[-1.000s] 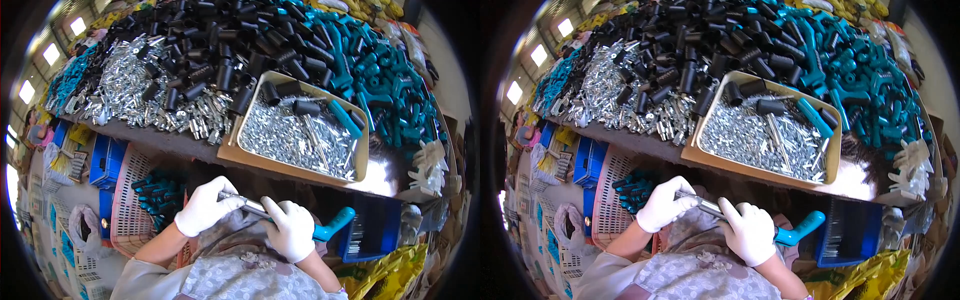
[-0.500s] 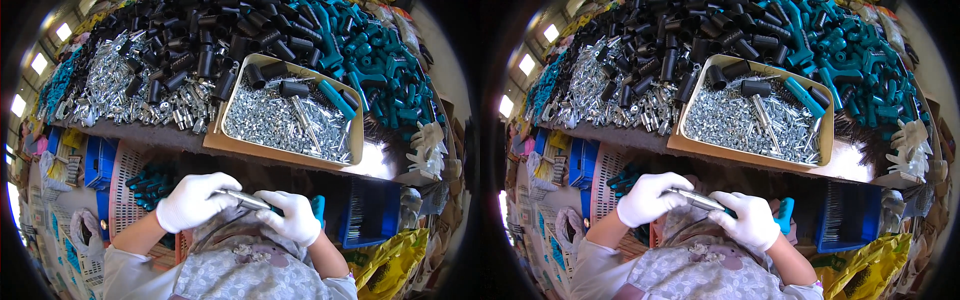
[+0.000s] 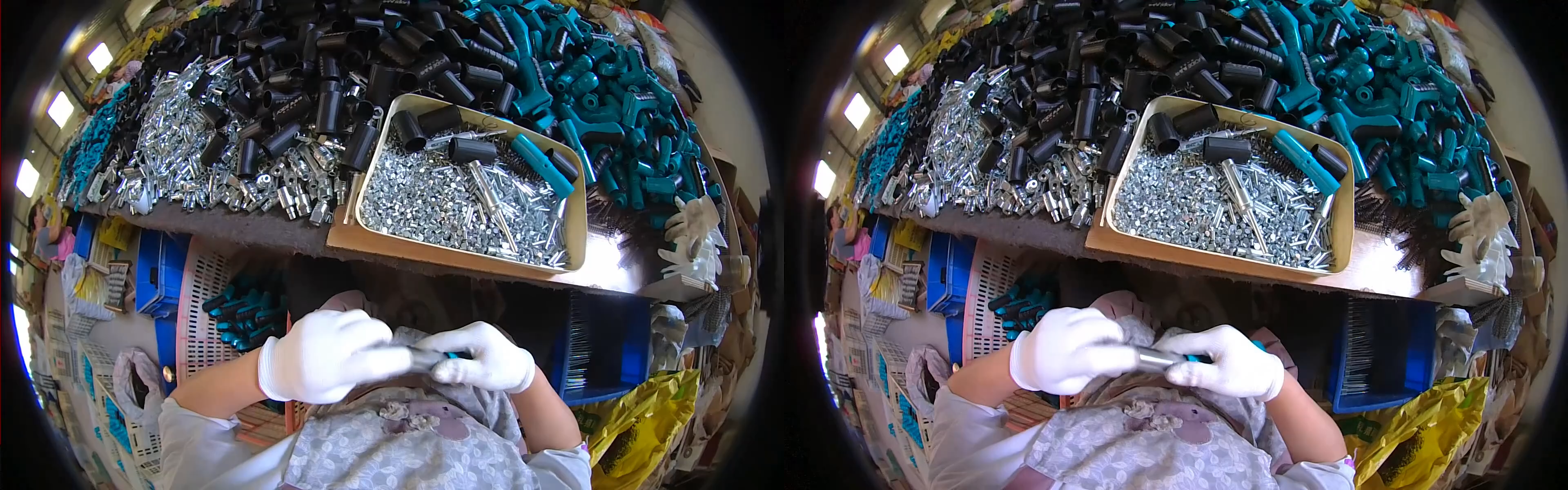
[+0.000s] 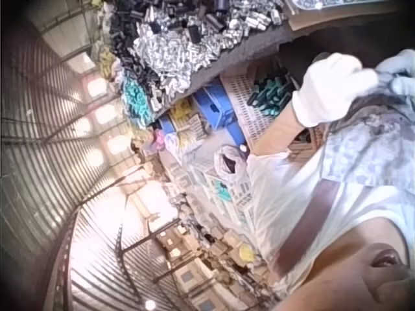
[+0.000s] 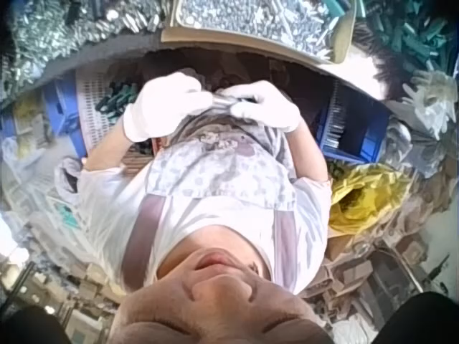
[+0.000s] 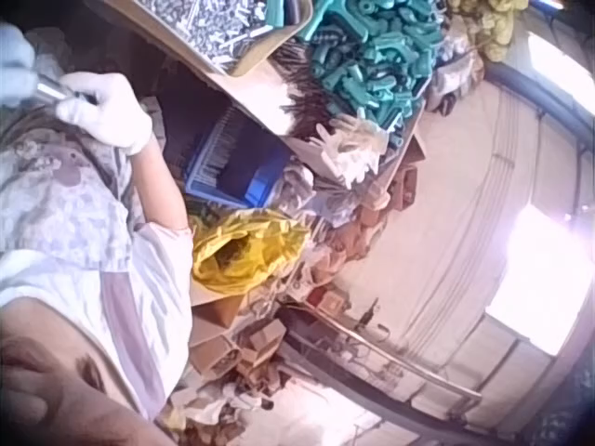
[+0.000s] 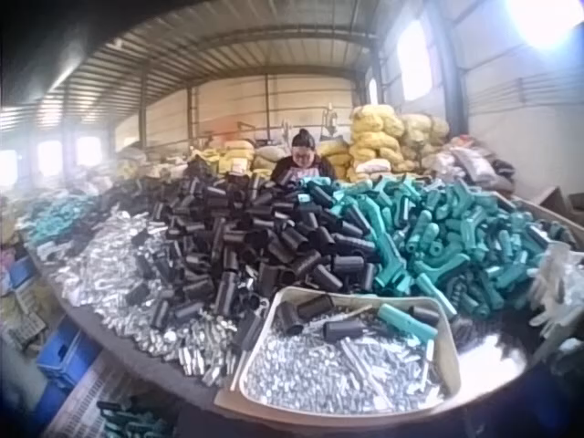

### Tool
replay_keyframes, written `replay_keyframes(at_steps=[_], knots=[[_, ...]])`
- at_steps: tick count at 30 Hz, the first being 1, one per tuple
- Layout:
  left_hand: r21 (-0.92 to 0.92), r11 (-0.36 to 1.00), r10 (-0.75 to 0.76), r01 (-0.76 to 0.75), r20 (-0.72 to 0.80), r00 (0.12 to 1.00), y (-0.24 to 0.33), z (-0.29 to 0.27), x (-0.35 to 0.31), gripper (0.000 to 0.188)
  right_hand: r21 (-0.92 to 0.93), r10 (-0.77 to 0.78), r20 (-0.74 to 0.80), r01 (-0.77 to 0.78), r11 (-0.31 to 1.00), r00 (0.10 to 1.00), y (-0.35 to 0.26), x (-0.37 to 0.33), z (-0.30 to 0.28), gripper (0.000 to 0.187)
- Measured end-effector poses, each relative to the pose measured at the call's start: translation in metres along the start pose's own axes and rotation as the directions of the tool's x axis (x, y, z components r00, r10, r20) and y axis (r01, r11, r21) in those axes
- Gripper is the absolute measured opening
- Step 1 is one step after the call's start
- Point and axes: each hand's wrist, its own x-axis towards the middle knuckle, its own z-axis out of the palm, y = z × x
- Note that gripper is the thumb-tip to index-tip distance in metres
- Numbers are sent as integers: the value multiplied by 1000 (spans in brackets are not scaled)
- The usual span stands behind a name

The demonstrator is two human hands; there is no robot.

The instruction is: Assembling metal and plastic components for handheld tool handles at a factory workbench.

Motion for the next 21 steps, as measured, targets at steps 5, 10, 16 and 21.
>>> replay_keyframes(at_steps=[5,10,16,21], knots=[[-79,996,-51,46,-57,997,-5,4,-3,25,-268,-107,-146,65,961,984,-6,1,10,41],[-685,187,-808,704,300,507,-8,13,5,21,-936,-413,-268,-133,326,870,-20,14,31,39],[-219,976,-19,-19,-171,985,-8,13,1,18,-91,33,-40,-36,995,999,-15,6,1,35],[-136,965,-224,226,26,974,-12,-16,8,43,-490,-104,-206,-11,872,973,-24,2,16,40]])
